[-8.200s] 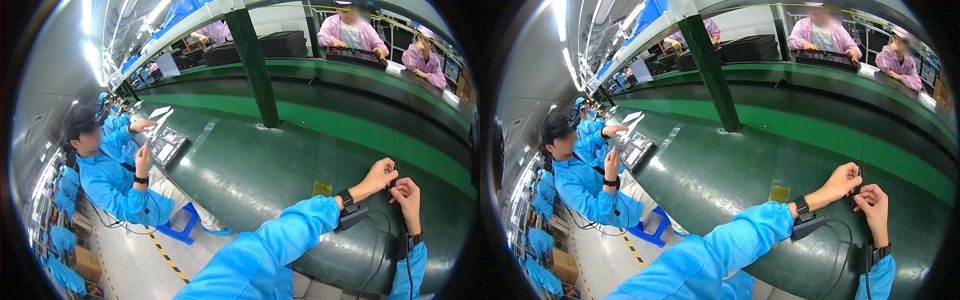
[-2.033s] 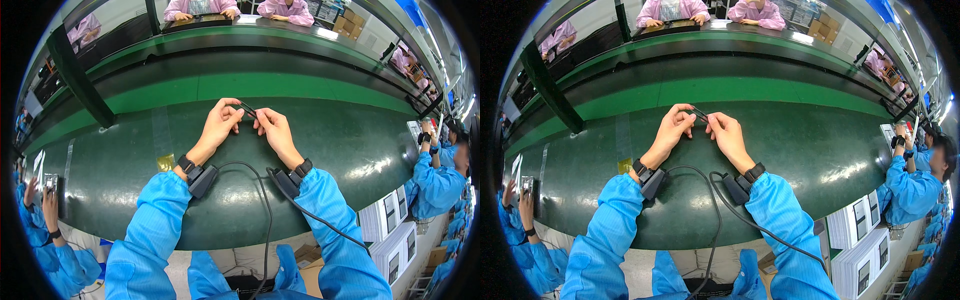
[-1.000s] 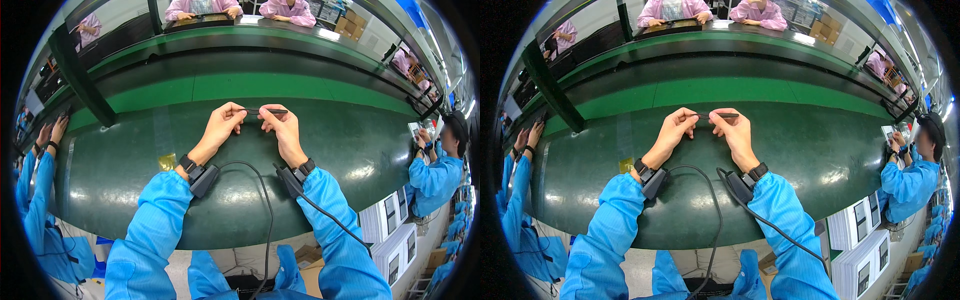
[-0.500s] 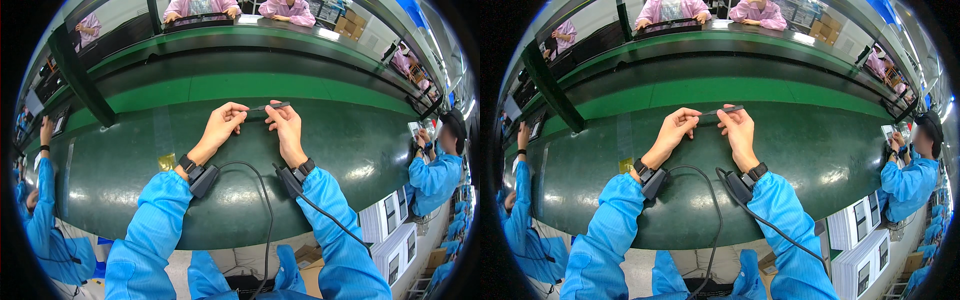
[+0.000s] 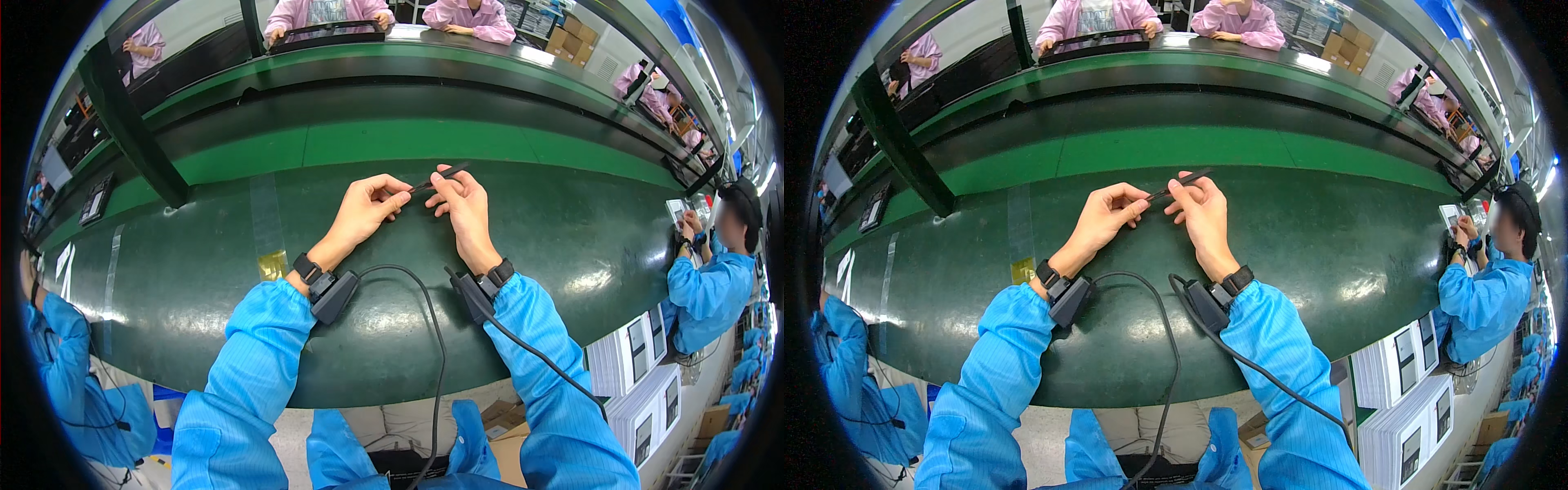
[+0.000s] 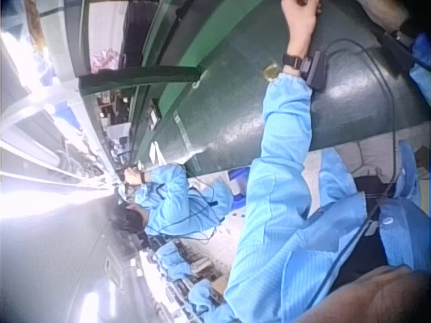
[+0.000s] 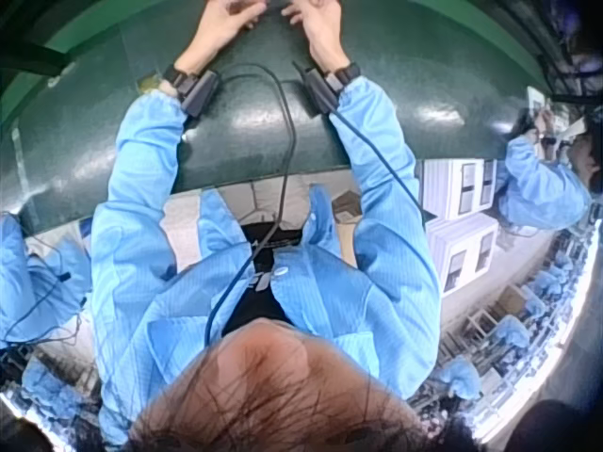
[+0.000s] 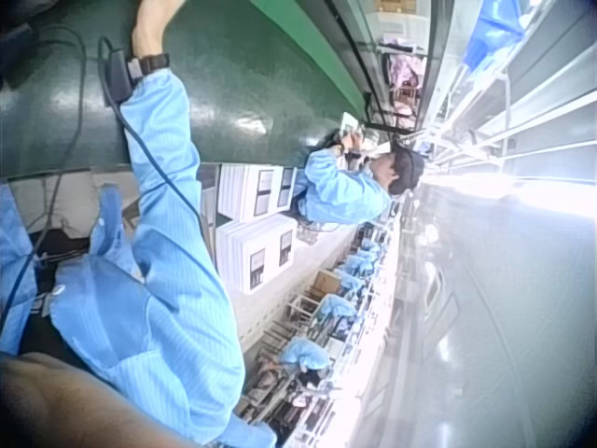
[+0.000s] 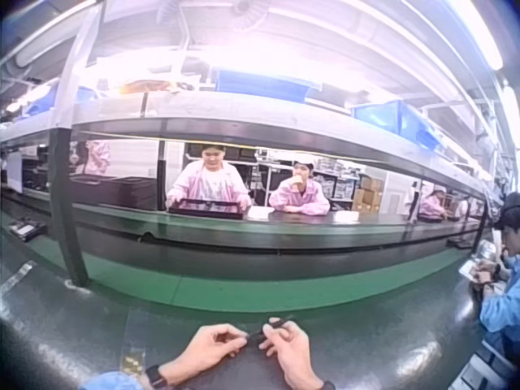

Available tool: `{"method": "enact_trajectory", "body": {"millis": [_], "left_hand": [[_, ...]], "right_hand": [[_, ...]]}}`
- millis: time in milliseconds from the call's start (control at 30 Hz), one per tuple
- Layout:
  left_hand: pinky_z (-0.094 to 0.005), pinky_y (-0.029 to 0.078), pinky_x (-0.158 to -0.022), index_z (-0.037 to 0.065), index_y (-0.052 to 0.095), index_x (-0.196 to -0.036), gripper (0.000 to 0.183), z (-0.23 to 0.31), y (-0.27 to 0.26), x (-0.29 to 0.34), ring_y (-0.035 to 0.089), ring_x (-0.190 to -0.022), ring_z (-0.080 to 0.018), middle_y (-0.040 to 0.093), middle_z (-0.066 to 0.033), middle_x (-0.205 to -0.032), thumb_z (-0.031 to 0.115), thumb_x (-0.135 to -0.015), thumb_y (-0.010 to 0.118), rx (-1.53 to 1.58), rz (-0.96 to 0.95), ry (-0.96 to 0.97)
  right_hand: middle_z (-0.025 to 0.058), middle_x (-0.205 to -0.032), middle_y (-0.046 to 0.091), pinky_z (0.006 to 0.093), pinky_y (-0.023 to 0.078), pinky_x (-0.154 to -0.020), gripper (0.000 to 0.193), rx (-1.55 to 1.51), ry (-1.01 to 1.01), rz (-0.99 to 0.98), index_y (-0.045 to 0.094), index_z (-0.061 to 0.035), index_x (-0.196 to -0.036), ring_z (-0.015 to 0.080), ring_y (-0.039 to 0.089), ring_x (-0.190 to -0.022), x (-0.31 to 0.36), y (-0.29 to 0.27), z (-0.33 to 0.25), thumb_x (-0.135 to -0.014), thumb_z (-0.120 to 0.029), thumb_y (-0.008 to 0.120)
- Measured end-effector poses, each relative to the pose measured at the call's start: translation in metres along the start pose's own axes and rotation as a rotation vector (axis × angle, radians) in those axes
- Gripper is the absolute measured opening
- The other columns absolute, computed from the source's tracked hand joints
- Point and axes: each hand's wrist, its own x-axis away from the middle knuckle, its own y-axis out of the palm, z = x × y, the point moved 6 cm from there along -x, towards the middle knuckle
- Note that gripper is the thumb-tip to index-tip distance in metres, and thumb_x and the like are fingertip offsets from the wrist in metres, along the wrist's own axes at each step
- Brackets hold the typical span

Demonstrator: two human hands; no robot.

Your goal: The recorder uses tweezers and hands to connect internal components and wires inside a tablet or similar electronic device on an assembly line.

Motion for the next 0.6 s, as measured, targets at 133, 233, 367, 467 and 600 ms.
{"method": "enact_trajectory", "body": {"millis": [133,233,367,467,600], "left_hand": [[-0.0208,0.047,-0.063,0.001,0.068,-0.099,0.013,0.0022,0.0019,0.0007,0.056,-0.069,-0.0053,0.065,-0.0005,-0.08,0.011,-0.09,0.069,-0.032,-0.011,-0.024],[-0.0206,0.047,-0.062,0.002,0.069,-0.097,0.012,0.0034,0.0012,0.0016,0.056,-0.068,-0.0051,0.066,-0.0008,-0.08,0.011,-0.089,0.07,-0.083,-0.011,-0.016],[-0.0204,0.046,-0.061,0.002,0.07,-0.095,0.012,0.0039,0.0008,0.0021,0.056,-0.067,-0.005,0.067,-0.0006,-0.079,0.011,-0.088,0.072,-0.098,-0.012,0.003],[-0.0201,0.046,-0.06,0.002,0.07,-0.095,0.012,0.0033,0.0001,0.0016,0.056,-0.065,-0.0048,0.066,-0.0002,-0.077,0.011,-0.087,0.073,-0.124,-0.003,0.014],[-0.02,0.045,-0.06,0.002,0.071,-0.094,0.013,0.0036,0.0003,0.0024,0.056,-0.065,-0.0045,0.066,-0.0001,-0.076,0.011,-0.086,0.073,-0.132,0.0,0.01]], "right_hand": [[0.0047,-0.085,0.067,0.0213,0.045,-0.057,0.034,-0.006,0.01,-0.018,0.058,0.0017,-0.115,0.0099,0.062,-0.066,0.0003,-0.0006,-0.002,-0.091,-0.021,0.068],[0.006,-0.084,0.068,0.0211,0.043,-0.054,0.035,-0.011,0.022,-0.026,0.057,0.003,-0.115,0.01,0.062,-0.064,-0.0003,0.0008,-0.0007,-0.091,-0.02,0.068],[0.0082,-0.083,0.07,0.021,0.042,-0.052,0.036,-0.006,0.02,-0.049,0.056,0.0045,-0.116,0.0113,0.064,-0.062,-0.0018,0.0005,0.0019,-0.091,-0.019,0.067],[0.0096,-0.082,0.069,0.0214,0.043,-0.052,0.035,-0.003,0.035,-0.04,0.055,0.0049,-0.117,0.0135,0.066,-0.064,-0.0005,0.0005,0.0002,-0.092,-0.017,0.066],[0.0111,-0.082,0.069,0.0217,0.044,-0.051,0.034,0.01,0.069,-0.015,0.055,0.0052,-0.117,0.0153,0.068,-0.065,0.0013,0.0014,-0.002,-0.092,-0.017,0.064]]}}
